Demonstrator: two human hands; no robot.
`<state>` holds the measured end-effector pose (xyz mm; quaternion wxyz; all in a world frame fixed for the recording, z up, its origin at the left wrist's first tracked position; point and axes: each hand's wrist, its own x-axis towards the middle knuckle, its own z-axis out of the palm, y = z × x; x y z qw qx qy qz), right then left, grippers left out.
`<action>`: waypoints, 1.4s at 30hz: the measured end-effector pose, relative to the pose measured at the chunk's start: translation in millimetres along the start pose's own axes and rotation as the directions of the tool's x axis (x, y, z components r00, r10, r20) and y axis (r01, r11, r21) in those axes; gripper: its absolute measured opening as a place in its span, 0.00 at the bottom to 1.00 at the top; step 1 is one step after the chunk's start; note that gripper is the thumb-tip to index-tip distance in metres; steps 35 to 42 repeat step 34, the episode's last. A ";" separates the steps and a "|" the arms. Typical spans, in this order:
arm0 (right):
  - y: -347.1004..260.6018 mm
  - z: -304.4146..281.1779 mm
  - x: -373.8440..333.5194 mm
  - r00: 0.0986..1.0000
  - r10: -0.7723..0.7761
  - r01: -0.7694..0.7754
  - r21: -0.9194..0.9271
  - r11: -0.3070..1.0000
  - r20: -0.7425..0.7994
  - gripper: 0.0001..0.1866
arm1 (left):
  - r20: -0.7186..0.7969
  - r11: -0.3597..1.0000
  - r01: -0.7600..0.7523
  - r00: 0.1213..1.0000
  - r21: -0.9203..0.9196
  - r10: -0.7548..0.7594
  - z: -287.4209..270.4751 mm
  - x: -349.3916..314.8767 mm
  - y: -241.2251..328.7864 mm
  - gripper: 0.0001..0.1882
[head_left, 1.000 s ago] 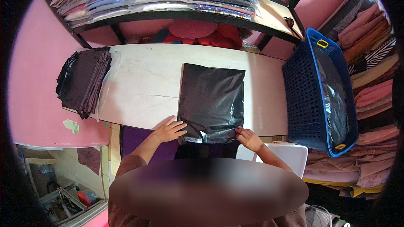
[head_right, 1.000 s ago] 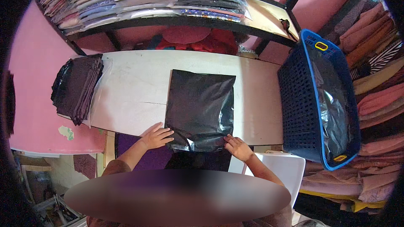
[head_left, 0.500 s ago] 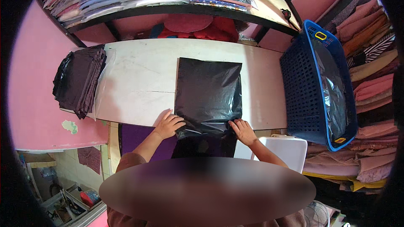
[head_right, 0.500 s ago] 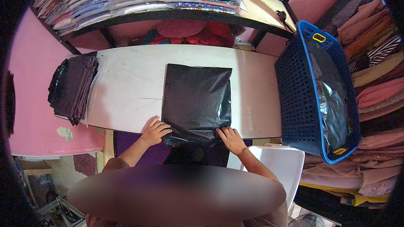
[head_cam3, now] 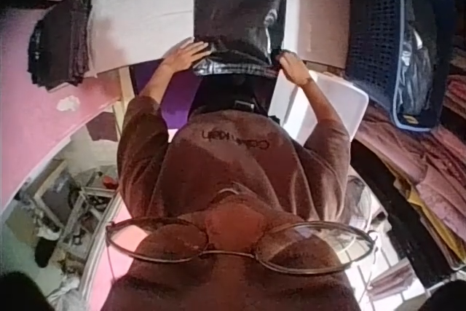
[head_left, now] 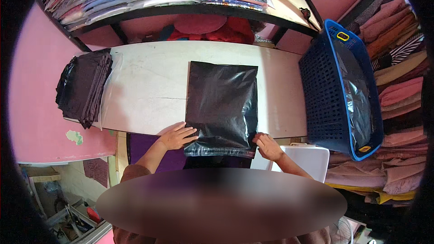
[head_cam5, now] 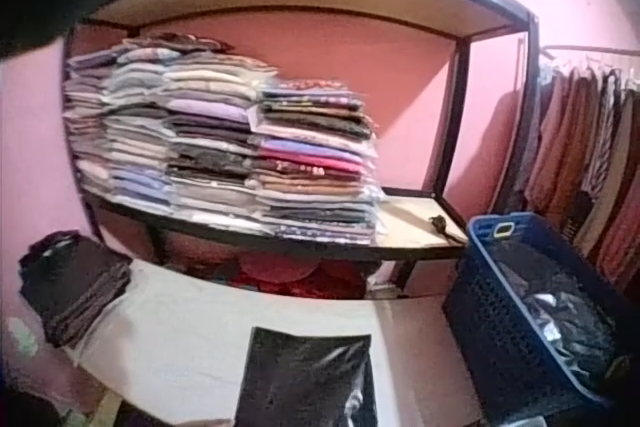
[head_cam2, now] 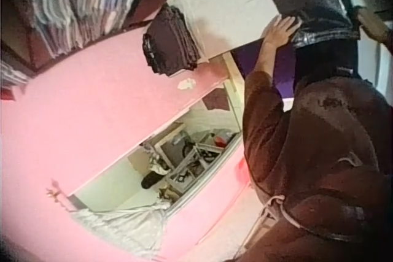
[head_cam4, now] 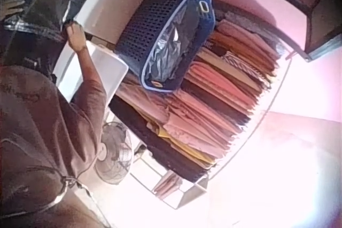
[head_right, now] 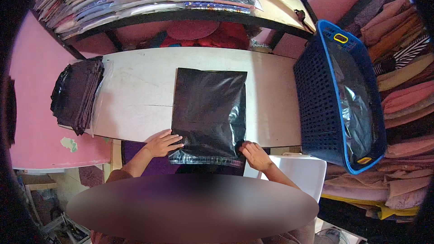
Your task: Packing individual articles of clothing into black shipping mailers.
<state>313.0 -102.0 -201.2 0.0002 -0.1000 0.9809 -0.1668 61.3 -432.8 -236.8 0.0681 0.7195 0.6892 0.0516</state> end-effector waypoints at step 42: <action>23.9 51.0 87.2 0.232 0.828 -0.549 0.634 0.544 -0.509 0.18 | -0.522 0.474 0.545 0.076 -0.692 -0.850 18.9 94.2 8.2 0.11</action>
